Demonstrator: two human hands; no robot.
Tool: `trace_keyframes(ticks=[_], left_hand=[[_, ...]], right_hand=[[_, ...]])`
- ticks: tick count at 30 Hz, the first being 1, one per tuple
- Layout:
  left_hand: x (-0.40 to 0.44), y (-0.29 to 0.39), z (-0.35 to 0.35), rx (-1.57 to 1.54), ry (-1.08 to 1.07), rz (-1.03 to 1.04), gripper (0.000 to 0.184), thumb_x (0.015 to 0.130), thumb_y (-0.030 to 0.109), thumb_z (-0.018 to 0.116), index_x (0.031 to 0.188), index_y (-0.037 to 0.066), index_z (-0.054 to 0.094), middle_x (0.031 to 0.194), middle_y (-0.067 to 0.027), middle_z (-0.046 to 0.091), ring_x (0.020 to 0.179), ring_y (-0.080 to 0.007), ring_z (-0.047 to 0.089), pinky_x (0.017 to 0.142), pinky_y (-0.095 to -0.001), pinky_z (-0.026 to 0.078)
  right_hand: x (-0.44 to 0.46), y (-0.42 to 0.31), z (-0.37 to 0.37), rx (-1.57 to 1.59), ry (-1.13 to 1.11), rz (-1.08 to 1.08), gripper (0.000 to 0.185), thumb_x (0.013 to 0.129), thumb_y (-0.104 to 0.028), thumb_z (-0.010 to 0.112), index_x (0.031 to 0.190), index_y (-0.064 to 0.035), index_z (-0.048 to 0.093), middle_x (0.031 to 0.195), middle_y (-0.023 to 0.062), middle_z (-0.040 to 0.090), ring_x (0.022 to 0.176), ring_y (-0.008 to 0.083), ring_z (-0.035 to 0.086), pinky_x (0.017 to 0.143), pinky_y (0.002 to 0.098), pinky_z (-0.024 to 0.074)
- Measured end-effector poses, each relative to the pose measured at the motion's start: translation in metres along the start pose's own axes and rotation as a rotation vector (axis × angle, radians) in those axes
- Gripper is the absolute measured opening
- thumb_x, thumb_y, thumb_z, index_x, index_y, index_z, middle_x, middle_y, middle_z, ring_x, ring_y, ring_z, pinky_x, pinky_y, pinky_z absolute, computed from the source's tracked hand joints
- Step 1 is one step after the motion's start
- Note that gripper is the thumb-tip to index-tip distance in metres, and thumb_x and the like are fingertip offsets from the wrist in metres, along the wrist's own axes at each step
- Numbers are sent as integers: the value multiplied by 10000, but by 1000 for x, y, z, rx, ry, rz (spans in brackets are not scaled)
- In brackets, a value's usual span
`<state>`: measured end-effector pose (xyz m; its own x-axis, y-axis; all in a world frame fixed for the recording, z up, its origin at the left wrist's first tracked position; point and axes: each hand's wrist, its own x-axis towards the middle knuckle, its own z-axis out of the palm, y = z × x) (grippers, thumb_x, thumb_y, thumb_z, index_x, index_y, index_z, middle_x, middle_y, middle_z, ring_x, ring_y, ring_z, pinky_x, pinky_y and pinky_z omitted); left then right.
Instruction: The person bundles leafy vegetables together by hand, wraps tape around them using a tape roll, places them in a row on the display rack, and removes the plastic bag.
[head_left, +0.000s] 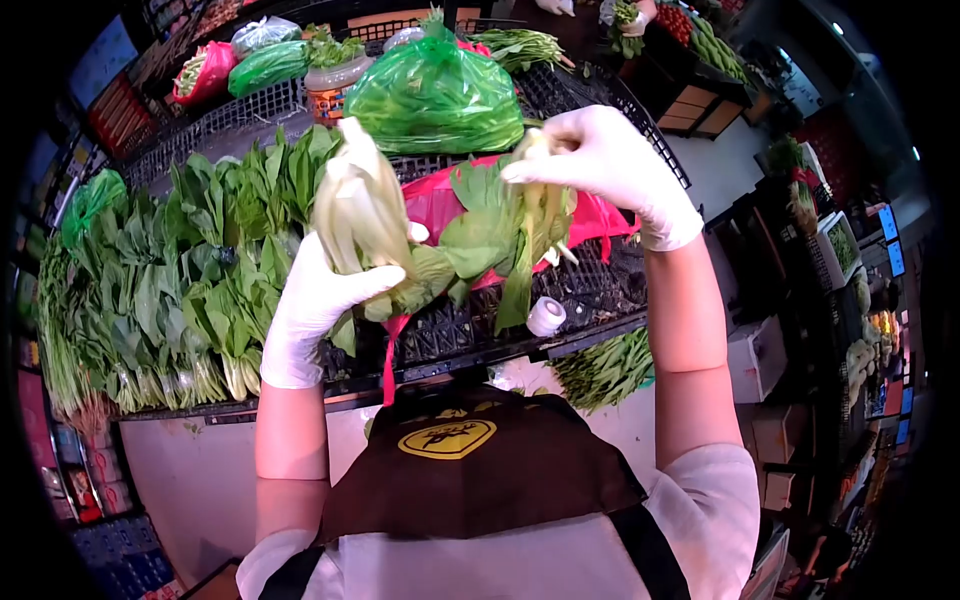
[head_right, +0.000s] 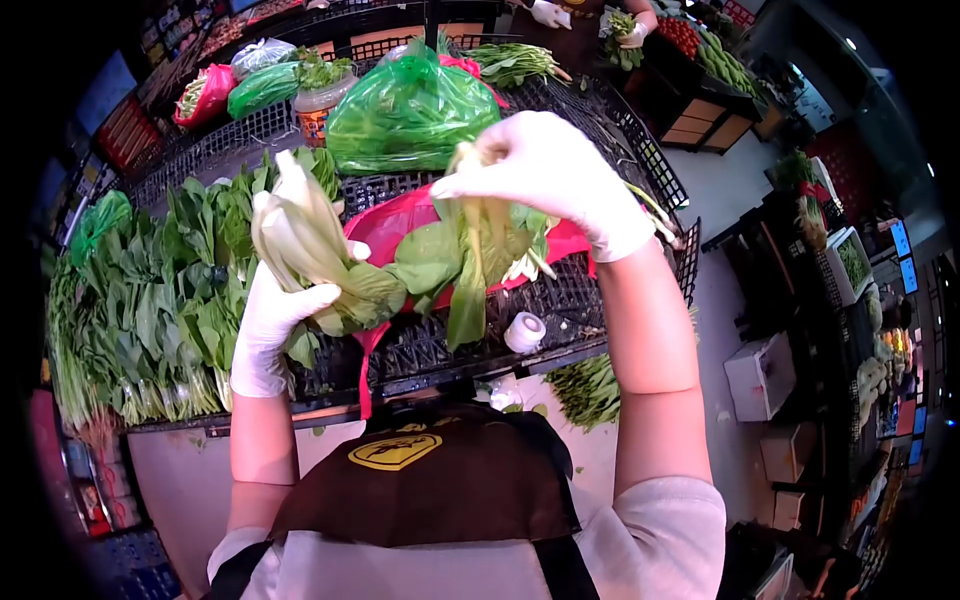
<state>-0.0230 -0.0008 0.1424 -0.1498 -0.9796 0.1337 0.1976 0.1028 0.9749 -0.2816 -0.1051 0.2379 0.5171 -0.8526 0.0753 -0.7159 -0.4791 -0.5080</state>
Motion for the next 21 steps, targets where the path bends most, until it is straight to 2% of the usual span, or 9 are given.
trace_keyframes(ticks=[2,4,8,9,12,13,16,20,21], left_hand=[[0,-6,4,74,0,-5,568,706,154,797,1193,-7,553,1051,-52,633,973,-137,588,898,-295,462],[-1,-16,12,87,57,39,578,703,172,806,1192,1,549,1074,-42,619,982,-130,573,907,-285,450],[0,-27,9,75,86,37,503,740,176,780,1159,8,559,1051,-36,612,976,-128,558,893,-290,443],[0,-28,9,59,104,19,478,752,172,769,1151,11,562,1038,-33,613,964,-125,559,881,-289,447],[-4,-33,1,36,140,-43,467,756,169,764,1147,10,565,1032,-32,611,960,-124,560,875,-286,449],[-5,-34,-3,36,122,-35,496,750,173,769,1168,11,558,1035,-33,609,964,-124,559,876,-285,450],[-7,-27,-13,93,120,-59,529,742,173,775,1191,11,546,1037,-30,610,969,-117,556,883,-287,449],[-8,-10,-11,193,104,-98,538,744,157,770,1201,0,532,1075,-35,605,979,-110,553,887,-280,451],[-7,-15,-9,140,102,-108,530,752,146,763,1205,0,528,1079,-37,604,978,-114,559,881,-276,458]], right_hand=[[7,-5,16,53,29,-44,360,687,-351,828,761,-24,696,643,-23,521,603,44,449,545,233,373],[18,-8,33,166,98,-368,286,686,-268,834,756,-36,683,793,1,589,715,72,522,656,223,415],[22,-29,79,854,-5,-154,252,806,-190,741,965,-11,663,927,17,643,879,74,564,807,234,452],[22,-30,90,848,39,-194,255,857,-183,688,1030,0,646,1004,31,653,946,76,561,858,246,448],[24,-32,96,919,115,-252,247,878,-201,664,1028,-5,651,1019,44,657,933,82,568,851,245,449],[23,-35,89,870,160,-204,292,858,-229,690,1003,18,632,1030,87,677,933,97,595,841,254,464],[26,-23,70,761,165,-224,319,883,-281,665,1000,15,635,1012,83,680,917,98,600,842,260,466],[21,-30,68,721,132,-192,240,906,-233,630,1006,-15,642,915,9,618,854,63,542,786,229,446],[17,-40,75,808,115,-53,364,857,-333,694,975,3,621,848,35,633,800,93,573,729,242,456]])
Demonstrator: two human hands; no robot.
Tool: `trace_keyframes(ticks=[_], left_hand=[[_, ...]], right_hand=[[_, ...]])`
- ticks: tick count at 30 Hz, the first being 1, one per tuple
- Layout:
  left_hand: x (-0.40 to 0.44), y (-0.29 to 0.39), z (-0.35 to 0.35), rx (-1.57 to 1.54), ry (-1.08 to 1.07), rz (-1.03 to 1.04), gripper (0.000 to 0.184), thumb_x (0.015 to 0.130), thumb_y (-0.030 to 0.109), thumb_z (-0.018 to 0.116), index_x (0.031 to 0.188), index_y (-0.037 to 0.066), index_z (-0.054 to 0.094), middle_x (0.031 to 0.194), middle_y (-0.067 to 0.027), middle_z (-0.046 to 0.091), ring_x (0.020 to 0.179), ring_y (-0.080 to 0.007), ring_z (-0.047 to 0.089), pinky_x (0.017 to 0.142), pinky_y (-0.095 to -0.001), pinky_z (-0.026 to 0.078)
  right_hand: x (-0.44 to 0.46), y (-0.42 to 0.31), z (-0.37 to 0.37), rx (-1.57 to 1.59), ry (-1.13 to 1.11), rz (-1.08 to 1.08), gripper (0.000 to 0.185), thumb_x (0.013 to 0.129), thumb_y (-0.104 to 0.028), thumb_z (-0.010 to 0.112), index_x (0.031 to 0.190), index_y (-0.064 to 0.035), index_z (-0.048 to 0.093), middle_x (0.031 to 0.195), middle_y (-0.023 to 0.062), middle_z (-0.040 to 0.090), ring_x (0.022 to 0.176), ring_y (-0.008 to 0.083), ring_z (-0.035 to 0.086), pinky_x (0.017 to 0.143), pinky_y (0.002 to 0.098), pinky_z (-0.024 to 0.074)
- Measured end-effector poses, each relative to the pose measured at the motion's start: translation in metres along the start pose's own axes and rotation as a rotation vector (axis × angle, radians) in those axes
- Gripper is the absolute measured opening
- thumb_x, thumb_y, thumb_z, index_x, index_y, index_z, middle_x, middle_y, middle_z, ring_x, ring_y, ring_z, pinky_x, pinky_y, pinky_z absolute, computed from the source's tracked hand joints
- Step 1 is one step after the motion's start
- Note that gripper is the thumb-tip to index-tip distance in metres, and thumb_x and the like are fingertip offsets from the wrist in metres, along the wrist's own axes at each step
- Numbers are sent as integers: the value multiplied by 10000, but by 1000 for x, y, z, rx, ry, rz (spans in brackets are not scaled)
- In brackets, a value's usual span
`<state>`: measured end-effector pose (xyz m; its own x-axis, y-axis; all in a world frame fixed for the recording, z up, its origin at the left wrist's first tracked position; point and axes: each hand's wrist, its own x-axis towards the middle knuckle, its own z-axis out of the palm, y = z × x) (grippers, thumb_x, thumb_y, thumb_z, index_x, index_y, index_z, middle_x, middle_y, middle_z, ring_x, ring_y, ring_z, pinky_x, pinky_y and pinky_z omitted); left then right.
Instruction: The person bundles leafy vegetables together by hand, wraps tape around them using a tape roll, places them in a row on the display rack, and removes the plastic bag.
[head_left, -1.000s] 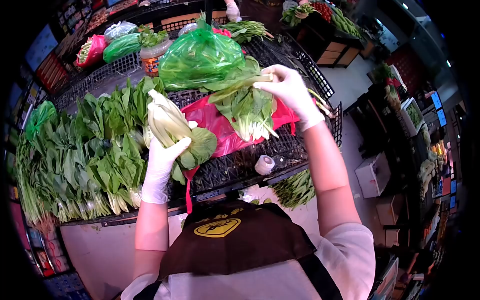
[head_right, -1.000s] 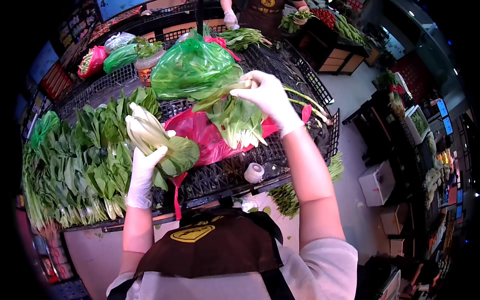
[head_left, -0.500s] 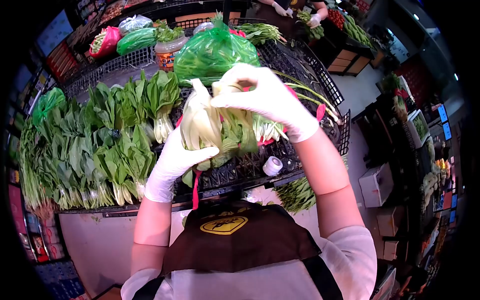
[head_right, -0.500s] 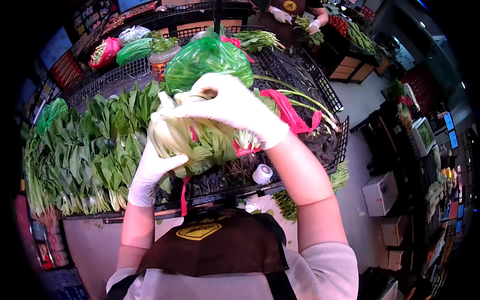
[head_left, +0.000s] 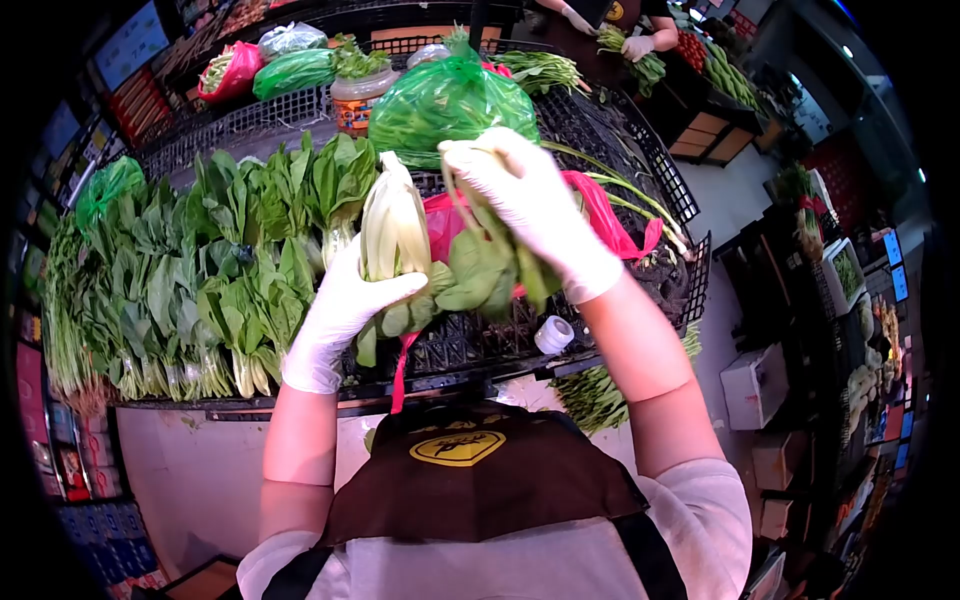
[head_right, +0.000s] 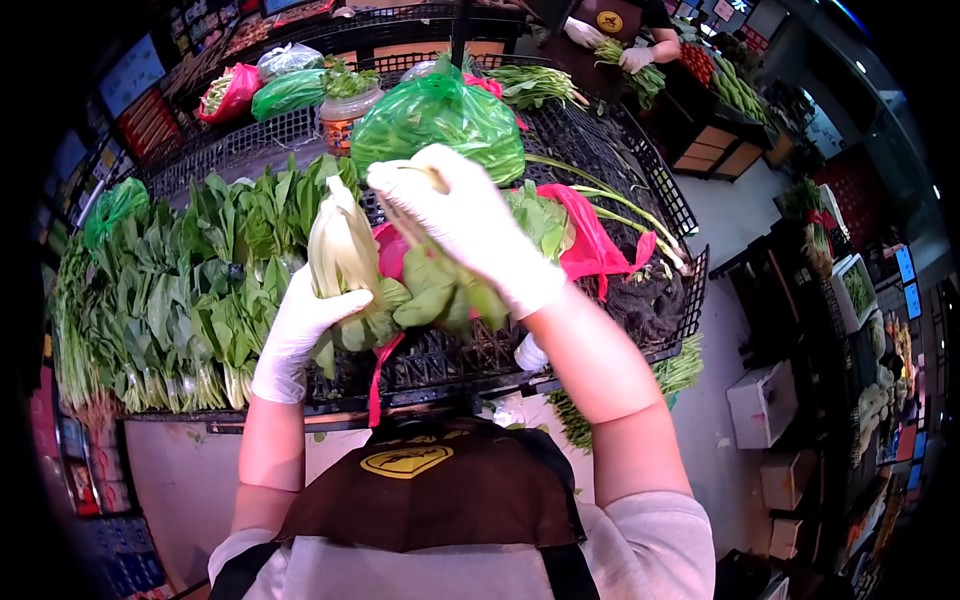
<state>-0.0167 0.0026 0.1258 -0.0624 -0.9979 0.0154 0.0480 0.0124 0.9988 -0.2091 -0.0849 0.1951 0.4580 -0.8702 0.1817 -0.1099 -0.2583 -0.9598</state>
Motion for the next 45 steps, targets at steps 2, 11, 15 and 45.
trace_keyframes(ticks=[2,11,15,45], left_hand=[[4,-7,19,-110,23,51,522,761,145,755,1208,2,527,1076,-38,605,980,-118,562,879,-276,459],[7,-64,35,-210,50,-19,535,821,189,679,1288,13,485,1180,-54,566,1071,-151,537,928,-306,432],[11,-88,36,-282,18,62,742,745,172,764,1359,3,381,1287,-82,507,1170,-203,502,1013,-331,389],[15,-60,-15,-464,320,90,607,781,88,665,1321,-21,413,1203,-173,571,1091,-264,577,987,-393,450]], right_hand=[[0,23,28,94,89,-128,340,886,-330,660,963,-6,596,874,51,614,806,111,568,733,263,457],[7,76,67,282,151,-7,459,972,-422,465,1132,3,531,1090,135,597,1020,216,577,928,347,422],[17,103,79,376,99,-36,450,968,-413,470,1095,11,555,1066,144,610,1007,212,585,899,330,439],[-10,85,-111,-173,421,-14,309,780,-156,741,1031,0,648,845,-37,591,696,24,466,645,172,404]])
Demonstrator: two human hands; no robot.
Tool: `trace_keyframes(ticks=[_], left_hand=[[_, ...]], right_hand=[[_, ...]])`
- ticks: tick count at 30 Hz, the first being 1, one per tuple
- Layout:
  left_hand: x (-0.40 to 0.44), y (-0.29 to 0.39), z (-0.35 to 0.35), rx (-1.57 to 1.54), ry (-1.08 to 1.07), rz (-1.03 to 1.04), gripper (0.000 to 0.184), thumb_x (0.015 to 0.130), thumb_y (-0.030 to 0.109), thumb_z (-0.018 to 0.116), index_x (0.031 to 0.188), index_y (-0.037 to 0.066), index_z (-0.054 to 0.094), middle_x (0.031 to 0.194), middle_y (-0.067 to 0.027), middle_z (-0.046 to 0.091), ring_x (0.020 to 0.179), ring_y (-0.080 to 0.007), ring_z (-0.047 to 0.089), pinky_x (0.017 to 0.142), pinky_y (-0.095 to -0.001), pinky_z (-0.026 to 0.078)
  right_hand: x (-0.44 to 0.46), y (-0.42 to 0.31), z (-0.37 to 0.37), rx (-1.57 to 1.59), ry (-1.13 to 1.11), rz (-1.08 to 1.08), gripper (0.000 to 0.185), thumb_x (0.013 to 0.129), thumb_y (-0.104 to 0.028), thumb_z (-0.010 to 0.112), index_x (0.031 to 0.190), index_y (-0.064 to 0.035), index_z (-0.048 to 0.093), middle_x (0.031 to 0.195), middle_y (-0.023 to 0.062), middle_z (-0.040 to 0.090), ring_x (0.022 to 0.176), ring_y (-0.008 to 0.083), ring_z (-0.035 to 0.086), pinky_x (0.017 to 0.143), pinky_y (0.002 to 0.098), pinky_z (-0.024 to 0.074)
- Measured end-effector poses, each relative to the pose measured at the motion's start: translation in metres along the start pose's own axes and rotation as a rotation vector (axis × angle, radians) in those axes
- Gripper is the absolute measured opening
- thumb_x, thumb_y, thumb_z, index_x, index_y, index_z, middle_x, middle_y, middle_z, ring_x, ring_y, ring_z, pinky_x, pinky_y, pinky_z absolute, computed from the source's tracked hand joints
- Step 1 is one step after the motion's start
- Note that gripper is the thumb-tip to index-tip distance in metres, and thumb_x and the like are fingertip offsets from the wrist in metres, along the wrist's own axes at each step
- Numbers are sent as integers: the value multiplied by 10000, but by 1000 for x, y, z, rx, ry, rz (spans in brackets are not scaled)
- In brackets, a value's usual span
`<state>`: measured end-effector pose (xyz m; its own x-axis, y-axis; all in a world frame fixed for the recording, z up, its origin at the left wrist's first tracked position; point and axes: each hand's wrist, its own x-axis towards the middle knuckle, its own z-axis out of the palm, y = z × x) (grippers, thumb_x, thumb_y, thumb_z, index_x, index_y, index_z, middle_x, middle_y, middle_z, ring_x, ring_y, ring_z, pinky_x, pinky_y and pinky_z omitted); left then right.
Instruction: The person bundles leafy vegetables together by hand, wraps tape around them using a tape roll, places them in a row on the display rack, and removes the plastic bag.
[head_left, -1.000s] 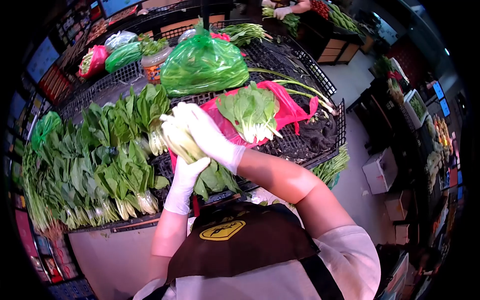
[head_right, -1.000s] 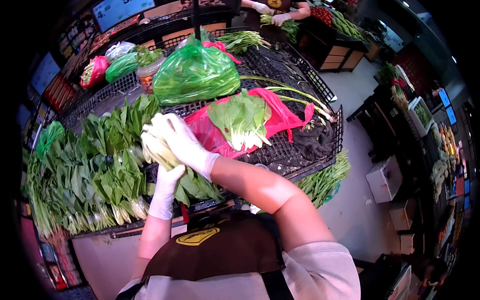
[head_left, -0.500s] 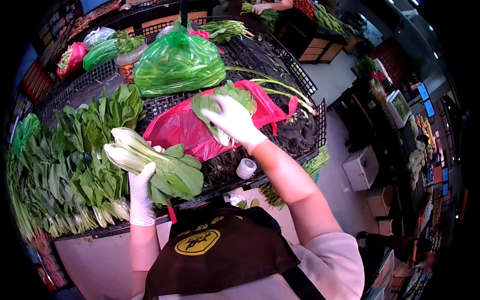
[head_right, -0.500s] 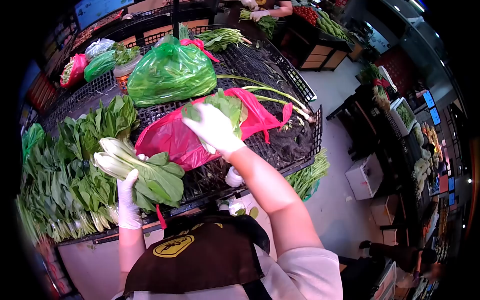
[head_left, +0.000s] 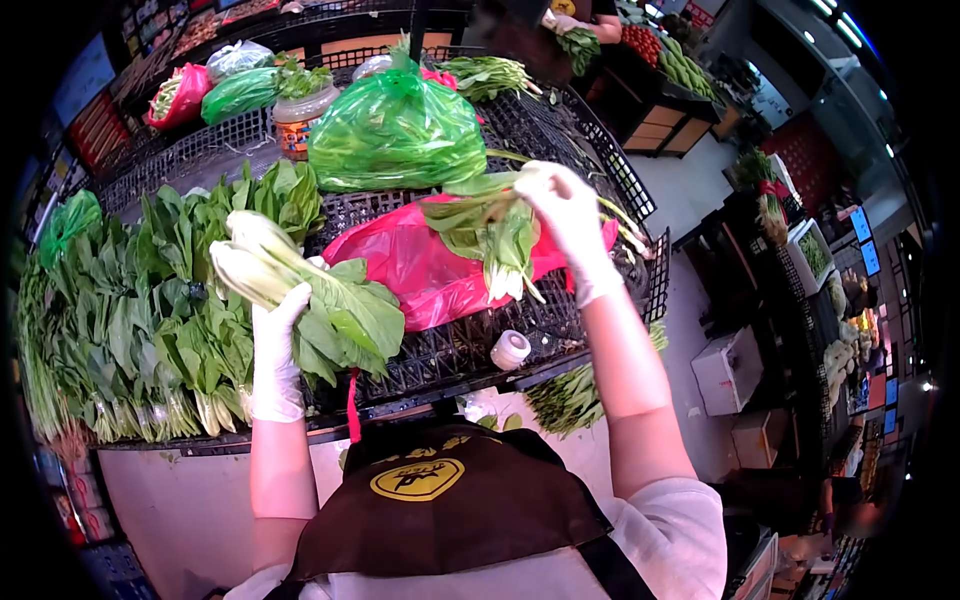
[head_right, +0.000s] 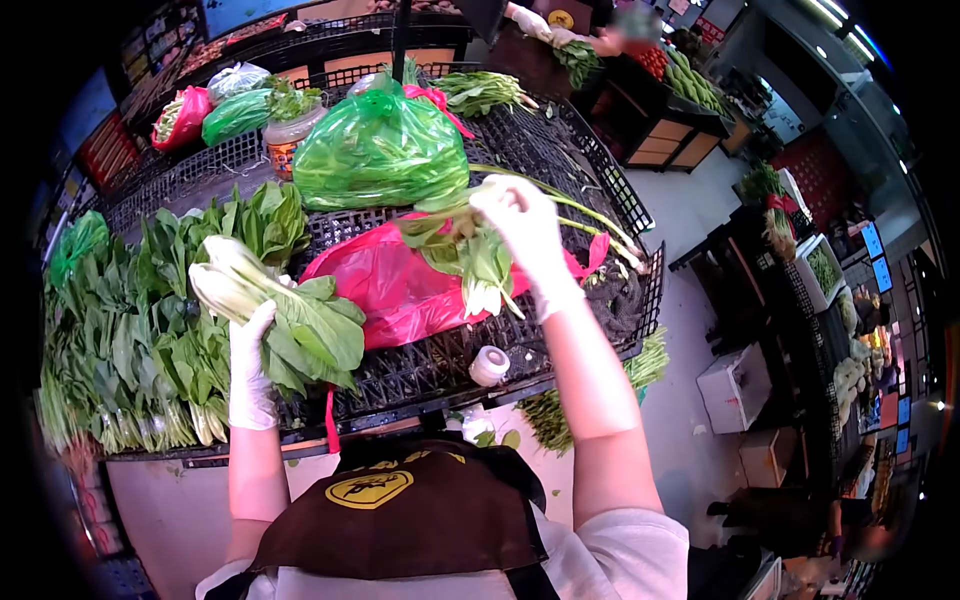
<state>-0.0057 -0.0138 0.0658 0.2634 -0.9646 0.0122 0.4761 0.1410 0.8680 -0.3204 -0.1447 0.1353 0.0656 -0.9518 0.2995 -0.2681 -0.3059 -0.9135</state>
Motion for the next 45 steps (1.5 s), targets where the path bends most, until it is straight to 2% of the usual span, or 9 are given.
trace_keyframes(ticks=[6,7,16,25,30,34,38,42,45], left_hand=[[34,16,0,293,-110,52,535,772,172,701,1230,-28,512,1106,-130,631,1022,-221,609,945,-339,465],[37,20,7,260,-100,95,403,769,154,730,1117,-5,607,1004,-52,655,899,-141,613,827,-287,484],[80,0,29,355,-169,220,484,764,56,722,1208,-3,538,1091,-45,625,960,-124,585,878,-282,467],[77,-6,-5,358,-90,80,314,784,140,735,1048,-1,640,864,-15,655,747,-94,594,700,-247,484],[65,-3,21,220,-183,42,370,837,158,682,1158,-1,588,1020,-53,654,846,-130,629,757,-287,517],[56,-18,38,137,-106,-228,348,909,204,592,1203,20,566,1015,-72,652,865,-143,637,741,-285,524],[44,-14,36,73,-122,-413,326,875,142,595,1176,17,584,1007,-119,671,850,-222,675,748,-330,559],[33,-6,32,-505,-349,-603,455,853,220,610,1243,1,529,1096,-153,640,990,-266,639,902,-401,516],[46,-29,25,-296,-328,-492,548,861,277,621,1312,7,464,1194,-164,593,1047,-279,613,949,-402,486]], right_hand=[[7,-84,-20,170,-62,-222,268,909,-227,621,1041,6,644,1063,97,642,976,163,602,925,308,441],[6,-92,-16,270,-66,-220,330,944,-294,569,1069,8,614,1072,122,650,985,191,616,920,318,455],[56,-44,57,267,-197,-239,224,943,-235,578,1038,-33,563,968,47,635,932,119,562,918,264,400],[17,-97,78,266,-257,-229,272,917,-275,622,1034,-30,629,908,44,652,866,120,596,824,280,462],[-7,-87,136,73,-437,-169,369,804,-379,712,904,-28,664,857,73,616,801,147,554,756,305,446],[-12,-33,180,-260,163,-555,274,817,-250,712,978,-36,657,980,66,597,960,140,547,867,287,429],[-6,-25,172,427,-242,19,261,834,-215,711,974,-1,657,933,29,645,850,93,575,809,239,447],[0,-18,165,552,-241,157,205,854,-207,689,938,-24,656,890,18,642,800,87,581,749,236,458],[1,-11,170,564,-230,213,235,850,-220,696,971,-25,645,882,22,640,790,92,583,740,235,459]])
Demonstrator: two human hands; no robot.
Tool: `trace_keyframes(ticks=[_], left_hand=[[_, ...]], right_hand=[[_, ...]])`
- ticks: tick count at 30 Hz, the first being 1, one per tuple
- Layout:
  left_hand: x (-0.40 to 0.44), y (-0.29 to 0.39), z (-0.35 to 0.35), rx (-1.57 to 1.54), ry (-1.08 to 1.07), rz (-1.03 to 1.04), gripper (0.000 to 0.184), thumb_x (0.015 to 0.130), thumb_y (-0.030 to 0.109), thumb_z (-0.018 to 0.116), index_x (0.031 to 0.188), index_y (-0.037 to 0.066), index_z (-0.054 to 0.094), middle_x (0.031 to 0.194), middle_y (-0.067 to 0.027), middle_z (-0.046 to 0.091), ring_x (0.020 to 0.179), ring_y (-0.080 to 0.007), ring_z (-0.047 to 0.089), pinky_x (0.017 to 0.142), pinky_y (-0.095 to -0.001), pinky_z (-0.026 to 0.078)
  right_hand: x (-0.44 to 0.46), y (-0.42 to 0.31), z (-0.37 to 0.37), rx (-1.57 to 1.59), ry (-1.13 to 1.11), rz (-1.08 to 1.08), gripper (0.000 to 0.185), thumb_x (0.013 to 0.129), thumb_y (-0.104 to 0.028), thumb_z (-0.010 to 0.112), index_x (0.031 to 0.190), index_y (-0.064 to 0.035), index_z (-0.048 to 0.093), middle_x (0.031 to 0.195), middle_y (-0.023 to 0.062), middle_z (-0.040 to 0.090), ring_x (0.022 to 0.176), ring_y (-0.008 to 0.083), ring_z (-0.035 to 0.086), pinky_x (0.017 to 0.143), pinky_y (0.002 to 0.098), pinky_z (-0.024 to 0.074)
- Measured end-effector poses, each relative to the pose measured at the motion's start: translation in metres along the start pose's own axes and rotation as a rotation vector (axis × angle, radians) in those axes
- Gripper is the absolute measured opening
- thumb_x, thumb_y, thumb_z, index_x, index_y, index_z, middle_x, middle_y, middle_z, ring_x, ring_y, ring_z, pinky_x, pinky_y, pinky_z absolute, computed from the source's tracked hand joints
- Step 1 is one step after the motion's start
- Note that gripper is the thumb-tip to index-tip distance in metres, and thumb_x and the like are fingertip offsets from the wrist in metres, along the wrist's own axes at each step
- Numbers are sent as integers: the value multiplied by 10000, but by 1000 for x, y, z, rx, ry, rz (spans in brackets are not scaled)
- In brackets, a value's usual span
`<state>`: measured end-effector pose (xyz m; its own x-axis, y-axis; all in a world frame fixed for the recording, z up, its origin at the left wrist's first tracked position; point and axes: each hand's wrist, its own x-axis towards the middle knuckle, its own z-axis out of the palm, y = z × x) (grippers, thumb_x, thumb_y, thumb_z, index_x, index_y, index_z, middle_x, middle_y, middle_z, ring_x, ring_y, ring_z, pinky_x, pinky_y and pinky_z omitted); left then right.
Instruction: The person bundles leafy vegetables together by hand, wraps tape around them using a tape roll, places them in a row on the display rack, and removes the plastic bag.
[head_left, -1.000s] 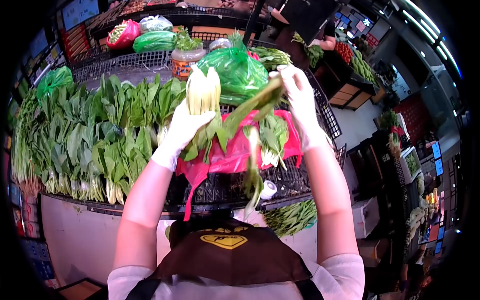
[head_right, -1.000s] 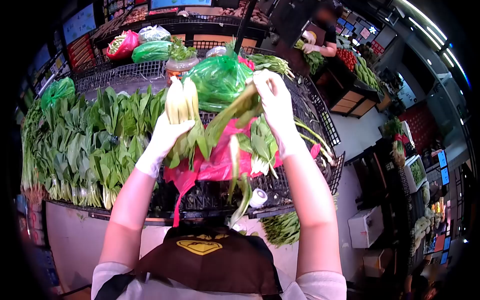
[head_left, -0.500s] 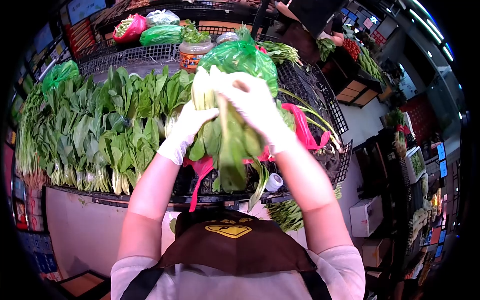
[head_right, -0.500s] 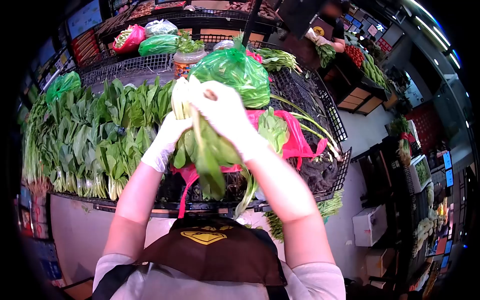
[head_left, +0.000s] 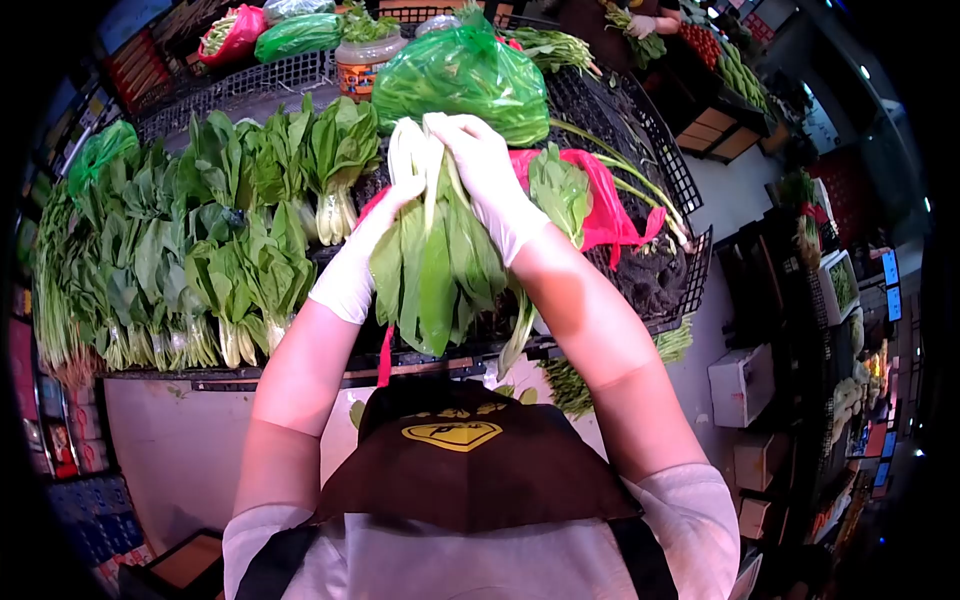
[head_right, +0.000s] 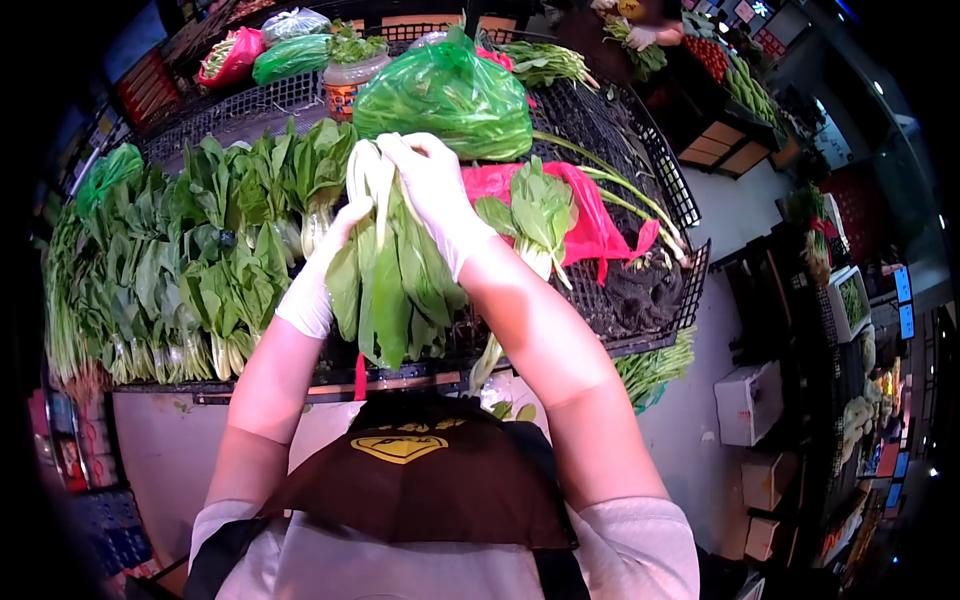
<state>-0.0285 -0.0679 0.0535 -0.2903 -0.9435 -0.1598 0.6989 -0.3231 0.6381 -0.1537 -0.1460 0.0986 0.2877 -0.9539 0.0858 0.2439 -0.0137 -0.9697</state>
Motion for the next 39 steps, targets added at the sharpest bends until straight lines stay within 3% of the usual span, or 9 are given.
trace_keyframes(ticks=[9,13,15,18,23,26,33,35,39], left_hand=[[-20,-9,14,142,233,215,587,795,301,707,1261,24,484,1106,-144,614,963,-272,635,861,-408,540],[-70,21,10,193,439,349,770,765,395,717,1361,54,368,1223,-160,515,1106,-290,550,963,-453,474],[-91,34,-5,178,564,436,762,722,370,750,1331,75,402,1183,-134,513,1088,-273,544,930,-463,488],[-116,40,7,13,567,503,606,805,341,663,1306,59,472,1198,-131,557,1079,-255,570,944,-428,472],[-135,34,-8,-111,561,527,558,840,314,623,1312,51,481,1218,-134,566,1093,-251,576,966,-419,458],[-140,33,-7,-179,544,520,573,828,287,640,1320,48,468,1220,-129,564,1091,-253,576,964,-422,461],[-150,17,-14,160,536,623,598,784,204,650,1303,-20,452,1154,-165,602,1020,-271,612,928,-394,500],[-150,13,-14,209,561,626,580,760,155,663,1278,-28,477,1134,-162,618,1031,-261,609,926,-379,498],[-136,8,-17,212,439,505,596,759,140,673,1295,17,444,1140,-135,598,1053,-268,593,946,-404,488]], right_hand=[[-18,-49,5,224,-164,87,375,876,-210,660,1205,-57,569,1204,94,585,1148,199,536,995,318,407],[-68,-37,-77,-889,-434,-462,478,866,-159,634,1311,-39,505,1348,110,504,1284,248,437,1082,368,327],[-114,-6,-116,-1015,-935,-69,775,704,-250,787,1368,-42,447,1398,142,450,1345,296,368,1120,425,272],[-164,45,-134,-1589,-1224,-343,972,607,-393,802,1422,-87,368,1445,128,372,1391,310,275,1134,496,216],[-147,58,-131,-1135,-704,-497,165,822,-174,654,982,-134,646,928,23,678,921,180,660,1067,461,365],[-112,35,-94,-1009,-345,105,291,825,-287,695,988,-58,620,888,138,681,882,283,660,785,437,498],[-80,149,-58,-1153,-129,107,484,729,-461,709,989,-59,636,923,156,672,906,363,631,782,439,496],[-85,132,-69,-1146,-185,-434,351,768,-348,711,955,-57,645,840,107,669,801,275,644,722,375,510],[-70,28,-78,-516,-141,180,166,822,-204,689,862,-47,655,632,-9,554,542,42,459,497,226,385]])
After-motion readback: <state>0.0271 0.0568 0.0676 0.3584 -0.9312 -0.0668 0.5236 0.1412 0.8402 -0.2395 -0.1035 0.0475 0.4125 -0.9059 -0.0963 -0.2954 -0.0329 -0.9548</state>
